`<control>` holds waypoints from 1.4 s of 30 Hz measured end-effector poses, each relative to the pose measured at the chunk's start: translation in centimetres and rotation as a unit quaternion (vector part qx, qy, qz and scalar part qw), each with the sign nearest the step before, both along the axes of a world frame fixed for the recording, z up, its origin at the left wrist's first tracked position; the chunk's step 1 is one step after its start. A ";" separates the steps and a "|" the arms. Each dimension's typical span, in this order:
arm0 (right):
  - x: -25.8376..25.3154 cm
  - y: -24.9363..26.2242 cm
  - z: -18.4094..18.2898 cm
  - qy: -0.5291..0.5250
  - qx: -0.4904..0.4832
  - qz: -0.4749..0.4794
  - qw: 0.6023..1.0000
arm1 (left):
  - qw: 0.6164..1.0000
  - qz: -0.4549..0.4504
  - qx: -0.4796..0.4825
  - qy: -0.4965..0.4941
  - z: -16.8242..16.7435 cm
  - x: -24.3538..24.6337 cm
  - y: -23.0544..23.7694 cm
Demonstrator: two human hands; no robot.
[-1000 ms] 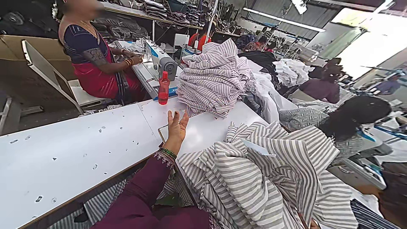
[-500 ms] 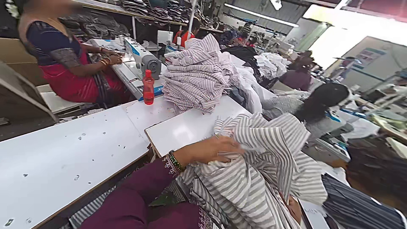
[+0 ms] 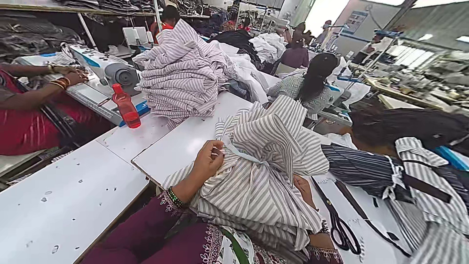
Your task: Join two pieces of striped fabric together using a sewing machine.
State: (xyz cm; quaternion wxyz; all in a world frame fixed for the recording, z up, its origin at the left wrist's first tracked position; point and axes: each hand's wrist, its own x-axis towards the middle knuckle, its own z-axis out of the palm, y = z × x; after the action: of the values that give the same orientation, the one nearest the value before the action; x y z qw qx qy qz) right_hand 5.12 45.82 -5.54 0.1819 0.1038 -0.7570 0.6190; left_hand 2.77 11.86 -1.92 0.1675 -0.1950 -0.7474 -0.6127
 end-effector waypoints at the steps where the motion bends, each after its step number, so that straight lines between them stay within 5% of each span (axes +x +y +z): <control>1: -0.2 0.0 -0.1 0.007 0.000 0.004 1.000 | 0.998 0.002 -0.045 -0.035 0.4 -0.5 -0.5; 4: -0.2 -0.1 0.1 0.003 -0.010 0.013 1.000 | 0.969 -0.083 -0.231 -0.030 2.5 -2.1 -1.2; 8: 0.6 -1.0 1.0 -0.049 -0.033 -0.009 0.998 | 0.863 -0.187 -0.468 0.047 7.2 -3.6 0.4; 12: 0.7 -1.0 0.2 -0.046 0.010 -0.056 0.997 | 0.794 -0.258 -0.540 0.106 10.2 -3.6 4.1; 17: 3.4 -3.4 1.8 -0.058 -0.024 -0.062 0.996 | 0.802 -0.366 -0.422 0.210 11.7 -2.1 13.4; 21: 5.0 -3.5 2.1 -0.094 -0.120 -0.017 0.988 | 0.835 -0.370 -0.372 0.164 6.6 -3.8 18.3; 26: 3.4 -3.0 2.1 -0.107 -0.046 -0.032 0.993 | 0.891 -0.304 -0.325 0.089 6.4 -4.7 14.9; 30: 2.6 -3.4 2.5 -0.049 0.130 -0.078 0.987 | 0.860 -0.280 -0.425 0.050 6.8 -5.5 11.7; 33: 3.5 -6.5 6.5 -0.102 0.089 -0.101 0.986 | 0.850 -0.283 -0.439 0.062 6.7 -5.3 11.3; 39: 2.4 -2.9 1.9 -0.059 0.111 -0.087 0.988 | 0.870 -0.284 -0.397 0.073 6.3 -5.8 11.5; 41: 3.1 -3.3 2.7 -0.072 0.221 -0.110 0.966 | 0.887 -0.283 -0.361 0.062 5.9 -5.9 11.5; 42: 3.1 -3.0 1.5 0.004 0.272 -0.131 0.953 | 0.893 -0.290 -0.342 0.042 5.7 -5.8 11.5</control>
State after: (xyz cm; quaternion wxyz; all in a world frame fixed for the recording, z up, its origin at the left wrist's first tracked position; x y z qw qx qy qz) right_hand 8.22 42.87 -4.02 0.2291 0.0517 -0.9030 0.3598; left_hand -3.07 23.34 3.81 -0.0637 -0.4740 -0.8131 -0.3319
